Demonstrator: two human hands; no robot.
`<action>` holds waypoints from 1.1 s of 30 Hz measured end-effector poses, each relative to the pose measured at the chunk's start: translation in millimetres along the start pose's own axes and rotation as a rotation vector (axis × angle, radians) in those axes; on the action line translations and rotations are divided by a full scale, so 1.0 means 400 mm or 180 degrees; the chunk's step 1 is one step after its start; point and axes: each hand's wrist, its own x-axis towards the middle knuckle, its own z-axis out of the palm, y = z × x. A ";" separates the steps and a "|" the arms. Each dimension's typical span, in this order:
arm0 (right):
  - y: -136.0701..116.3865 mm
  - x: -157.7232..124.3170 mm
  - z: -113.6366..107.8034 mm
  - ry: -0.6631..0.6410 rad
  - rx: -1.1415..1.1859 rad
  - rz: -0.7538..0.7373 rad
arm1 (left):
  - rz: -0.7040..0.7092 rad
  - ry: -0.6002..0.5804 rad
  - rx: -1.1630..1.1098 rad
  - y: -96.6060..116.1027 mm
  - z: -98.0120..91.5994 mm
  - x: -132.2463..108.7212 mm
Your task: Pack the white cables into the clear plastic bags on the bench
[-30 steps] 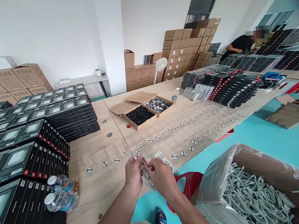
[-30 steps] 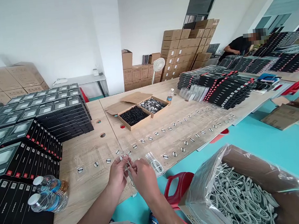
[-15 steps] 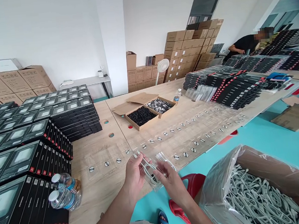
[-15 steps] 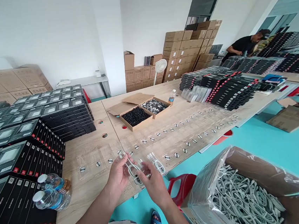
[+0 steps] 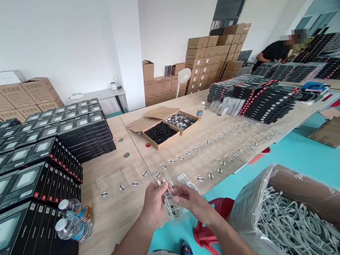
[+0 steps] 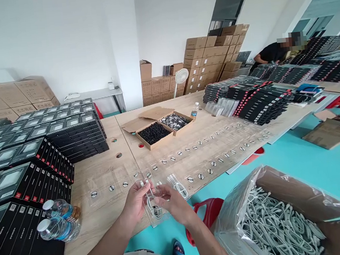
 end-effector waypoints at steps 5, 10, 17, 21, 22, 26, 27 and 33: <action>-0.042 0.025 0.008 -0.0090 -0.0166 -0.0129 | -0.0102 -0.0036 0.0023 -0.009 0.003 -0.009; -0.055 0.037 0.027 0.0013 -0.0694 -0.0210 | -0.0226 0.0040 0.0027 0.003 -0.009 0.000; -0.001 0.017 0.032 -0.0224 0.0067 0.0279 | -0.0211 -0.0002 -0.0104 0.023 -0.039 0.024; 0.003 -0.001 0.038 0.0002 0.0388 0.0305 | -0.0233 -0.0242 -0.0060 0.012 -0.047 0.023; -0.001 -0.004 0.041 0.0067 0.0420 0.0308 | -0.0216 -0.0250 -0.0041 0.007 -0.047 0.022; -0.018 -0.012 0.052 0.0348 0.0436 0.0358 | -0.0164 -0.0198 0.0081 -0.006 -0.043 0.017; -0.020 -0.012 0.054 0.0409 0.0427 0.0358 | -0.0144 -0.0214 0.0119 -0.007 -0.042 0.017; 0.000 -0.011 0.066 0.0544 0.0406 0.0374 | -0.0150 -0.0326 0.0108 -0.023 -0.050 0.023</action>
